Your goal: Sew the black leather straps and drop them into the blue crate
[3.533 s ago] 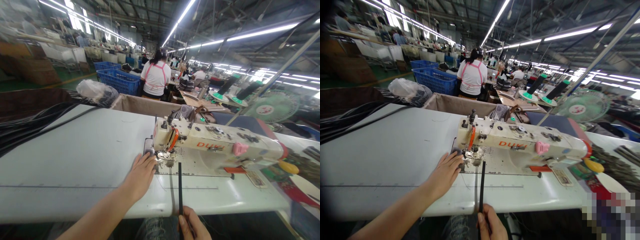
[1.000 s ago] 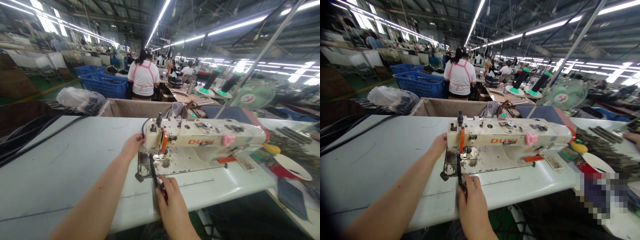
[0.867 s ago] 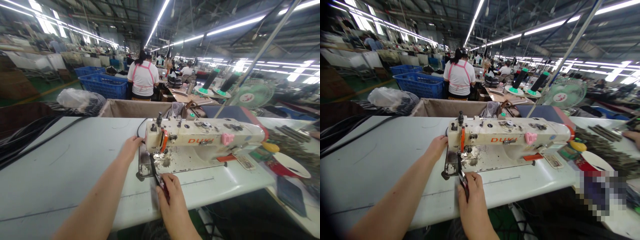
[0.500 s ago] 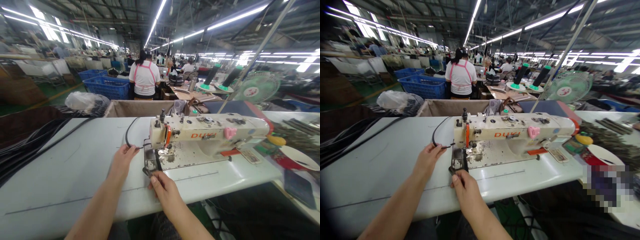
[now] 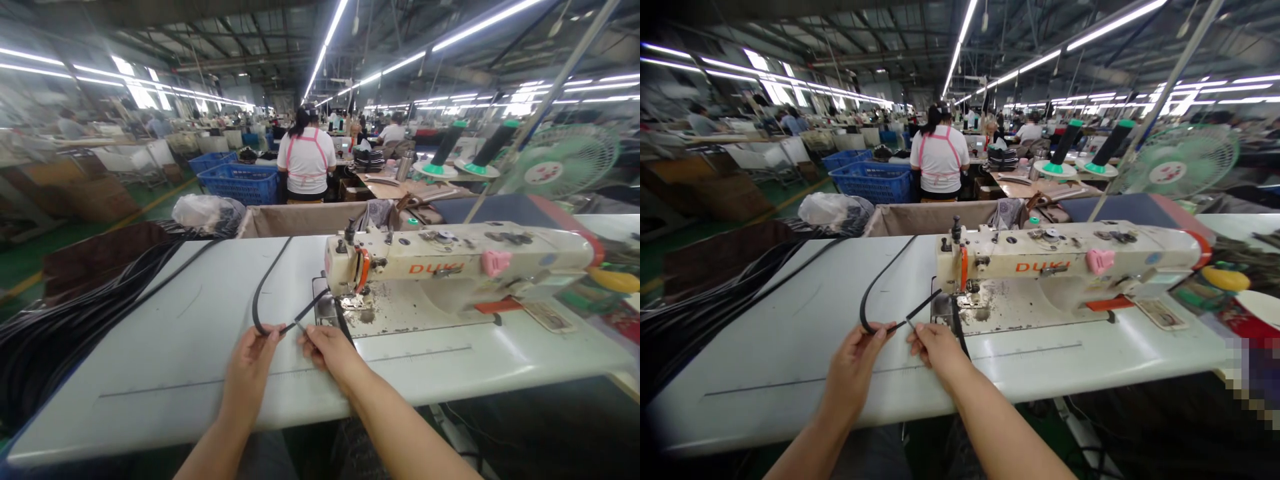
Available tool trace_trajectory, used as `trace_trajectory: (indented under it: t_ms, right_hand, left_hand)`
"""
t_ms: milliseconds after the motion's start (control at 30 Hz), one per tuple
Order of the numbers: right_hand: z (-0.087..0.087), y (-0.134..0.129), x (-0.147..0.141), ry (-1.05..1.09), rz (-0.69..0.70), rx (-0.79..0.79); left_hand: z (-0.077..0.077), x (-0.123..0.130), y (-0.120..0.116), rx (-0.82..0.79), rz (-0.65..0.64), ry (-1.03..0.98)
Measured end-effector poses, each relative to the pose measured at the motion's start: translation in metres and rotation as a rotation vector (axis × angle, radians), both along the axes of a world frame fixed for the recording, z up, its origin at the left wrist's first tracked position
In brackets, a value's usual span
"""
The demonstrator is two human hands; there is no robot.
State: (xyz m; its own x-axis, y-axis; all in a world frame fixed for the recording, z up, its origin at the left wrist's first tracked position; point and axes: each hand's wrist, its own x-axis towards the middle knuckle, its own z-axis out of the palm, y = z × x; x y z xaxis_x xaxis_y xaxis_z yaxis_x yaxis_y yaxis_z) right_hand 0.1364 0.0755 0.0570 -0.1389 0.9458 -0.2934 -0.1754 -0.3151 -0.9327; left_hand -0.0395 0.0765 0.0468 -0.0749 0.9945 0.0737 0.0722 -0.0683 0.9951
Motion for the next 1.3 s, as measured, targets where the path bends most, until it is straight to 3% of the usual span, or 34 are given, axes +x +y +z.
trace_trajectory:
  t_ms: [267,333,467,567,667,800,933,1067,1133,1200,1300]
  right_hand:
    - [0.011,-0.004,-0.001,-0.149,0.03,0.11]
    - [0.013,-0.013,0.007,-0.39,-0.026,0.219]
    - [0.013,-0.037,0.027,-1.282,-0.089,0.468]
    - [0.007,-0.052,0.039,-1.611,-0.057,0.407]
    - [0.001,-0.059,0.046,-1.702,0.038,0.286]
    - [0.001,-0.061,0.047,-1.742,0.14,0.209]
    - [0.001,-0.059,0.05,-1.762,0.171,0.26]
    - [-0.007,-0.055,0.058,-1.73,0.183,0.273]
    - [-0.014,-0.053,0.061,-1.703,0.176,0.289]
    - [-0.021,-0.052,0.063,-1.67,0.16,0.316]
    - [-0.027,-0.054,0.065,-1.62,0.083,0.376]
  left_hand:
    - [-0.001,-0.015,-0.012,-0.046,-0.03,-0.012]
    - [0.0,-0.023,-0.01,-0.082,-0.063,0.044]
    - [0.004,-0.044,-0.002,-0.132,-0.146,0.164]
    - [0.006,-0.06,0.008,-0.197,-0.219,0.246]
    - [0.005,-0.076,0.018,-0.277,-0.22,0.304]
    - [0.002,-0.104,0.034,-0.299,-0.106,0.339]
    - [0.012,-0.158,0.053,-0.206,0.033,0.587]
    - [0.047,-0.239,0.056,-0.026,0.359,0.953]
    - [0.064,-0.284,0.046,0.069,0.579,1.093]
    - [0.073,-0.326,0.028,0.051,0.753,1.187]
    - [0.07,-0.378,-0.003,-0.146,0.783,1.219]
